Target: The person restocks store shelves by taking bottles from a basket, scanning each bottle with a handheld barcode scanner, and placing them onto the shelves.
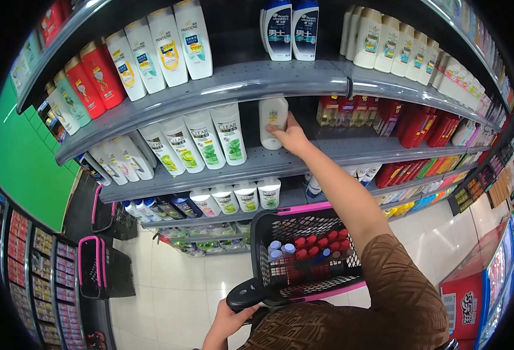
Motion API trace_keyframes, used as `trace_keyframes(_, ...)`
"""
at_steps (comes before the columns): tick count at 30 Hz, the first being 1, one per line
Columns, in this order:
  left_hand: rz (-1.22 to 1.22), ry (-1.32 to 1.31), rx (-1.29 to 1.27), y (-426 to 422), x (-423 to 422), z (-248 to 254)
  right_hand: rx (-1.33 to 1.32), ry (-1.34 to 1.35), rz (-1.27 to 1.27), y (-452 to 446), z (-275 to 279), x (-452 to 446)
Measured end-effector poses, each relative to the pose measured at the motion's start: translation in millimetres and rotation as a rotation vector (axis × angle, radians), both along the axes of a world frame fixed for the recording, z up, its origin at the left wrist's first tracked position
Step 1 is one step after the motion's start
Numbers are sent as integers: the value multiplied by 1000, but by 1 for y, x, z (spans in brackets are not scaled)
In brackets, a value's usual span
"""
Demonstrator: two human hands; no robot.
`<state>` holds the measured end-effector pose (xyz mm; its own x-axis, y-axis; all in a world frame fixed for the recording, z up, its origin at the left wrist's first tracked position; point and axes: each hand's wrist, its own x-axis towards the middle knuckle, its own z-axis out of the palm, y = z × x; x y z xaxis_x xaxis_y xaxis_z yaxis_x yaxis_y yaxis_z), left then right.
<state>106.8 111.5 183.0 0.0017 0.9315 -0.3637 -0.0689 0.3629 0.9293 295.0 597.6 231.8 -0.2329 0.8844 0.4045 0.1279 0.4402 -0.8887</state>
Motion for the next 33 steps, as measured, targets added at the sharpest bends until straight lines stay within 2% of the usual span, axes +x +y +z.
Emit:
trace_keyframes(4,-27,22,-34,6,8,-3,-26,-162,38,10,12,-10)
trace_keyframes(13,-34,40,-42,16,40,-6,-67,-163,98,24,-15,-17)
trace_keyframes(15,-33,53,-37,17,52,-2,-103,-242,162,32,-17,-15)
trace_keyframes(33,-16,84,-67,1,90,3,-156,-375,230,20,-1,-10)
